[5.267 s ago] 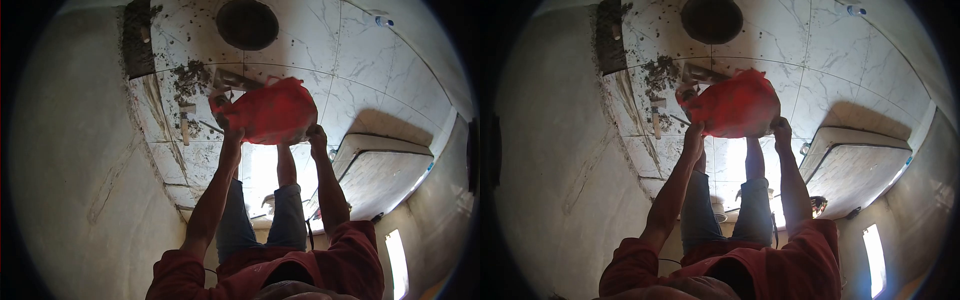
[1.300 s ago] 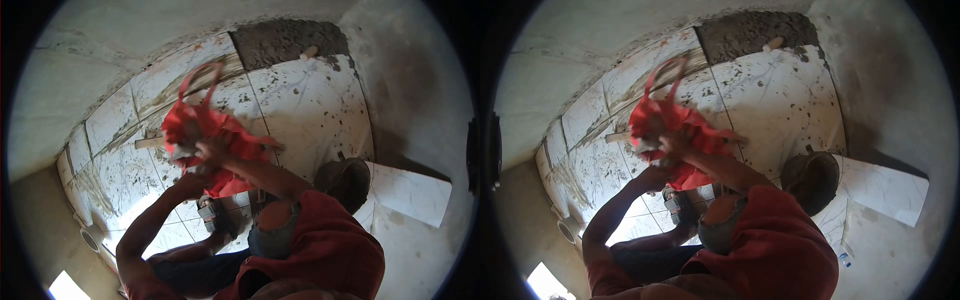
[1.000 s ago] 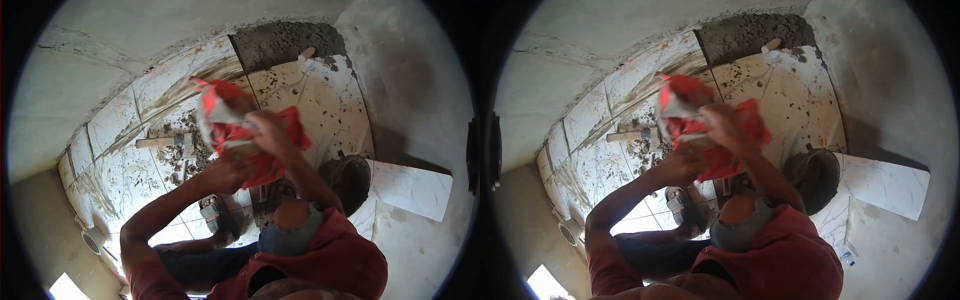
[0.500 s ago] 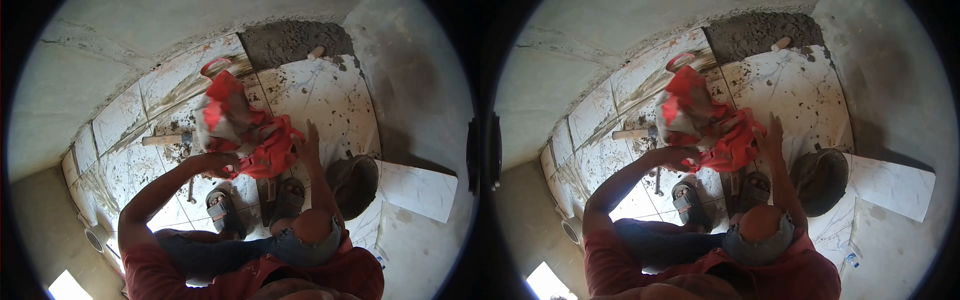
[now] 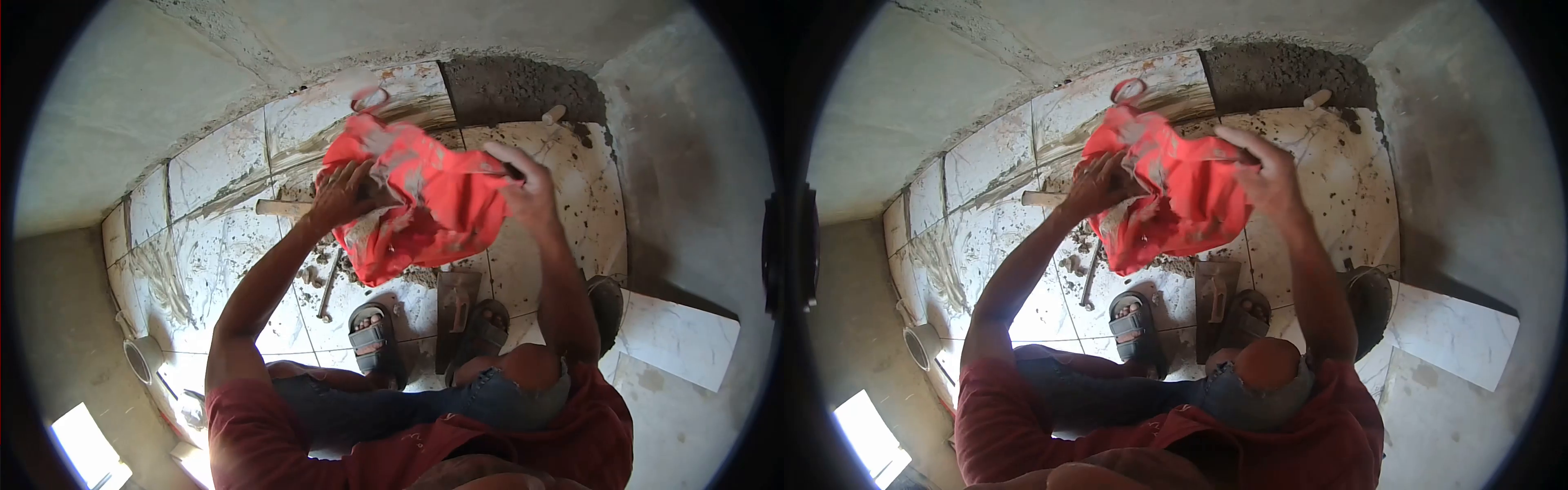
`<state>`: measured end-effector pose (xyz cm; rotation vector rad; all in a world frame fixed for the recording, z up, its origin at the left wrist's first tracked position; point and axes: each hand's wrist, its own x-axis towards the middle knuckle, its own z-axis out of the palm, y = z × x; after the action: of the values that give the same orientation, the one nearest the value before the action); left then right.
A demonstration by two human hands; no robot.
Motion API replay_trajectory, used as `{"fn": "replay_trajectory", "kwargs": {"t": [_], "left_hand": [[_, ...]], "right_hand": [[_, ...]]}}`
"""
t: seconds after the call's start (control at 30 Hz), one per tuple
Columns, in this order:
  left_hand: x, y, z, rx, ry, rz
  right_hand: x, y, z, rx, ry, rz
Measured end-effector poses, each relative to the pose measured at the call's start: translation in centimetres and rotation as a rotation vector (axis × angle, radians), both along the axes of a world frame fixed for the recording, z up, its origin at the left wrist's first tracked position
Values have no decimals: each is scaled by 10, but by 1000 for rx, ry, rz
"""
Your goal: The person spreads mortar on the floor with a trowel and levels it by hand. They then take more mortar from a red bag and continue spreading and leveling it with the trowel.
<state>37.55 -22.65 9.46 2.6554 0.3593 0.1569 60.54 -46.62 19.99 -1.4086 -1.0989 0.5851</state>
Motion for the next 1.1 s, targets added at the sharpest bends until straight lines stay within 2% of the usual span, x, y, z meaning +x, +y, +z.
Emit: {"fn": "replay_trajectory", "kwargs": {"t": [0.03, 0.07, 0.1, 0.13, 0.2, 0.23, 0.27, 0.33, 0.4, 0.43, 0.5, 0.57, 0.6, 0.67, 0.73, 0.8, 0.83, 0.87, 0.9, 0.93, 1.0, 1.03, 1.1], "left_hand": [[-2, -9, -5, -31, 166, 93], [-4, -17, -9, -61, 331, 186], [-2, -27, -17, -72, 398, 294], [0, -29, -31, -79, 390, 293], [5, -34, -56, -28, 417, 252], [12, -45, -9, 17, 400, 333], [16, -39, -15, 0, 406, 348], [19, -31, -26, -11, -92, 44], [25, -36, -16, 65, -117, -12], [28, -43, -11, 39, -50, -68], [34, -62, 5, 12, 12, -123], [38, -83, 25, -70, 280, -95], [35, -90, 17, -75, 278, -91], [33, -97, -7, 221, 352, -242], [36, -90, -4, 249, 335, -204], [37, -78, 1, 278, 331, -169], [37, -70, 11, 158, 180, -75], [37, -60, 22, 42, 29, 18], [32, -49, 33, -40, -113, -36], [27, -44, 30, -35, -107, -41], [23, -39, 26, -129, -375, -206], [18, -46, 40, -268, -270, -181], [13, -58, 38, -325, -300, -244]], "right_hand": [[12, -4, -2, -6, -9, -2], [23, -7, -7, -219, -41, -73], [31, -13, -15, -429, -73, -147], [37, -25, -31, -434, -82, -149], [44, -51, -76, -942, -798, -332], [28, -55, -78, -580, -754, -444], [16, -59, -80, -587, -759, -423], [-43, -51, -53, -362, -624, -406], [-76, -45, -65, -254, -685, -171], [-86, -41, -70, -253, -691, -179], [-99, -36, -80, -408, -582, -46], [-95, -33, -92, -440, -626, -45], [-94, -34, -98, -470, -666, -46], [-98, -41, -118, -482, -676, -26], [-93, -48, -127, -495, -686, -11], [-79, -54, -133, -647, -754, 76], [-74, -51, -125, -640, -752, 73], [-66, -48, -117, -641, -797, -37], [-61, -44, -105, -644, -836, -147], [-61, -38, -91, -641, -829, -152], [-66, -27, -70, -982, -880, 104], [-72, -21, -70, -979, -882, 97], [-83, -11, -75, -933, -1021, 203]]}}
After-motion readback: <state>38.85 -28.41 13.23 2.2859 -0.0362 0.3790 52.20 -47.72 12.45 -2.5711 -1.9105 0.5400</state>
